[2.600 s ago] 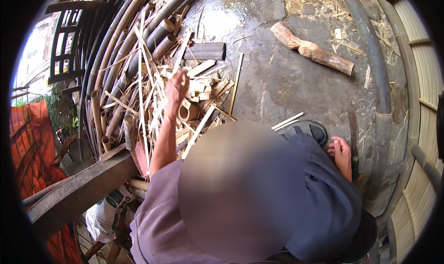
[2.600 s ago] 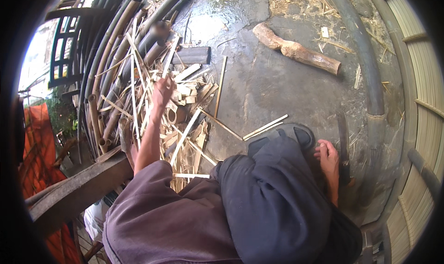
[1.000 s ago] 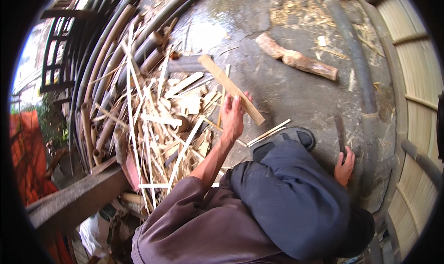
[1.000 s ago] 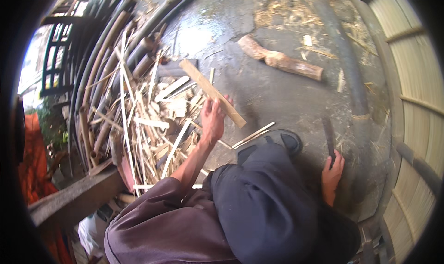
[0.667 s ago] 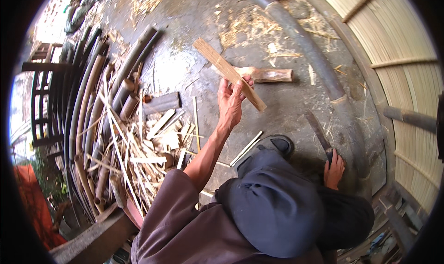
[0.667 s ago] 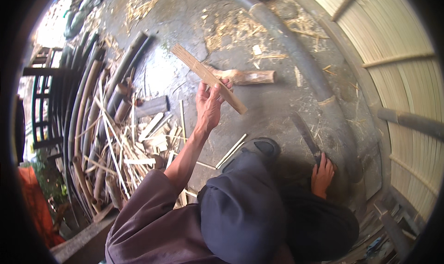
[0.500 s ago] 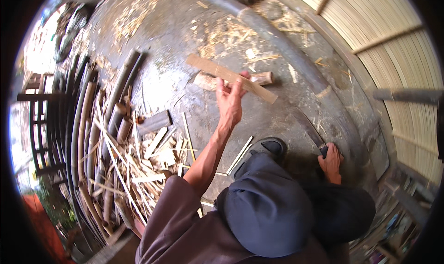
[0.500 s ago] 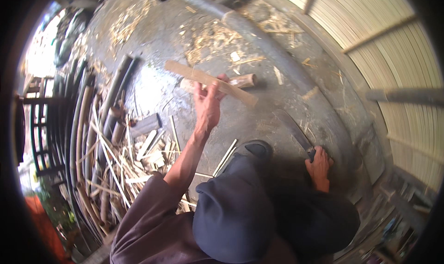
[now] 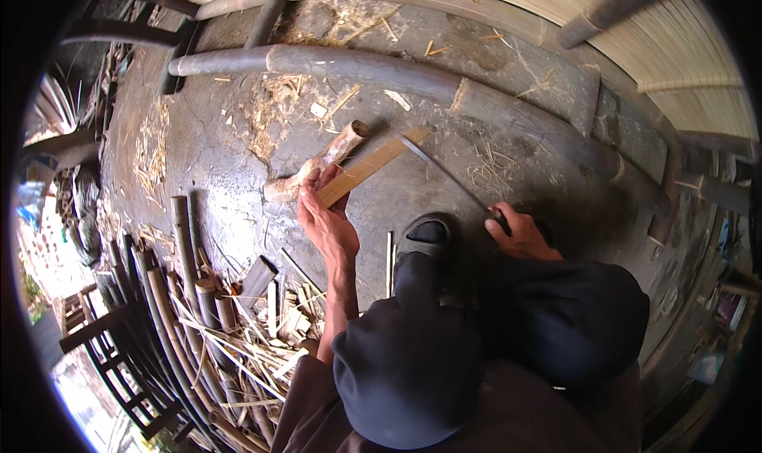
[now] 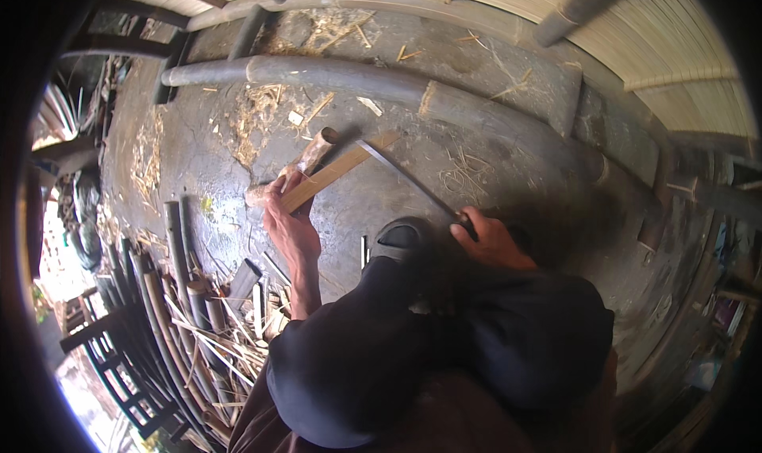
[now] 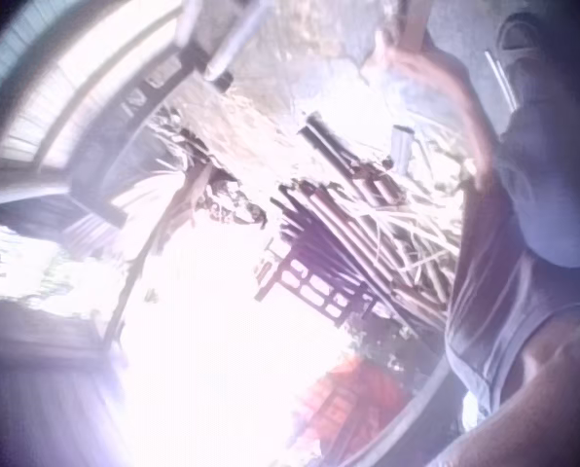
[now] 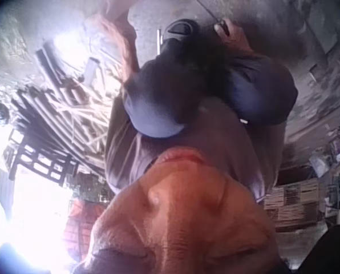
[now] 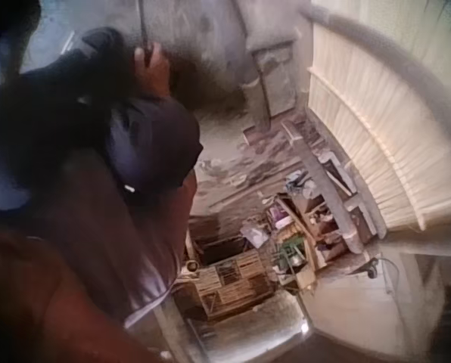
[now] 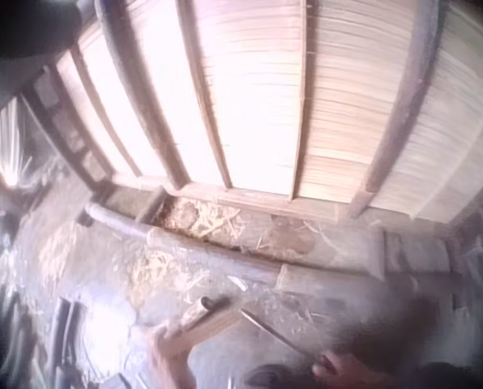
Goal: The person uses a power drill to secure bamboo pieces, then switches to a machete to split and shape thin bamboo strips. They repeatedly cut, split, and refine the strips while seated on the floor.
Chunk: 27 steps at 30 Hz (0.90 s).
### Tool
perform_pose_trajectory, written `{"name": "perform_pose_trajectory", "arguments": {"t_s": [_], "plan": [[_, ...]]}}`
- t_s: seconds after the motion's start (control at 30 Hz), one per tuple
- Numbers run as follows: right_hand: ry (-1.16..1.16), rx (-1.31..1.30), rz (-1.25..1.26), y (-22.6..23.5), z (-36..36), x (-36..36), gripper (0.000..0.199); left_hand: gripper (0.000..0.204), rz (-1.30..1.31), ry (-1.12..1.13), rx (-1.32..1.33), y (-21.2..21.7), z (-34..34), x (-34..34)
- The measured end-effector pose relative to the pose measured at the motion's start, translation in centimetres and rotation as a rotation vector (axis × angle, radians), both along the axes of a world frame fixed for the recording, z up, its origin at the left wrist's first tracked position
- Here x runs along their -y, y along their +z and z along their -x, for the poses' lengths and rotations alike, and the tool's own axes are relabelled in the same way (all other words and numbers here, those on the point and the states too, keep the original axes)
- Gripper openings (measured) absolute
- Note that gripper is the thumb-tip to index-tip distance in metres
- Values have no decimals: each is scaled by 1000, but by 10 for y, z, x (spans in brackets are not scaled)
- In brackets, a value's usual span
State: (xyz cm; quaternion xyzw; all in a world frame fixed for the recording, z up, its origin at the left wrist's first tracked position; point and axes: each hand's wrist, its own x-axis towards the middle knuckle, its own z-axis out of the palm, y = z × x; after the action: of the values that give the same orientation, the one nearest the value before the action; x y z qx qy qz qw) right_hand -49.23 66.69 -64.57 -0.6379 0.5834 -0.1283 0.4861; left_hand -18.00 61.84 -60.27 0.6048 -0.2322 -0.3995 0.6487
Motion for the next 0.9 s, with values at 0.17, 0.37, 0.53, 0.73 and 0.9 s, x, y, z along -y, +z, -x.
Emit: {"name": "perform_pose_trajectory", "arguments": {"t_s": [0.17, 0.37, 0.53, 0.73, 0.9], "plan": [[187, 214, 51, 4, -43, 17, 39, 53, -336, -272, 374, 0, 22, -18], [138, 216, 57, 14, -41, 20, 37, 51, -371, -193, 577, 34, -4, -23], [227, 194, -44, 15, -47, 23, 36, 50, -458, -216, 635, 53, -8, -12], [271, 297, -57, -1, -63, 17, 43, 48, -464, -165, 629, 57, 14, -14], [240, 307, 4, -1, -61, 14, 36, 48, -367, -185, 587, 52, 20, -17]]}}
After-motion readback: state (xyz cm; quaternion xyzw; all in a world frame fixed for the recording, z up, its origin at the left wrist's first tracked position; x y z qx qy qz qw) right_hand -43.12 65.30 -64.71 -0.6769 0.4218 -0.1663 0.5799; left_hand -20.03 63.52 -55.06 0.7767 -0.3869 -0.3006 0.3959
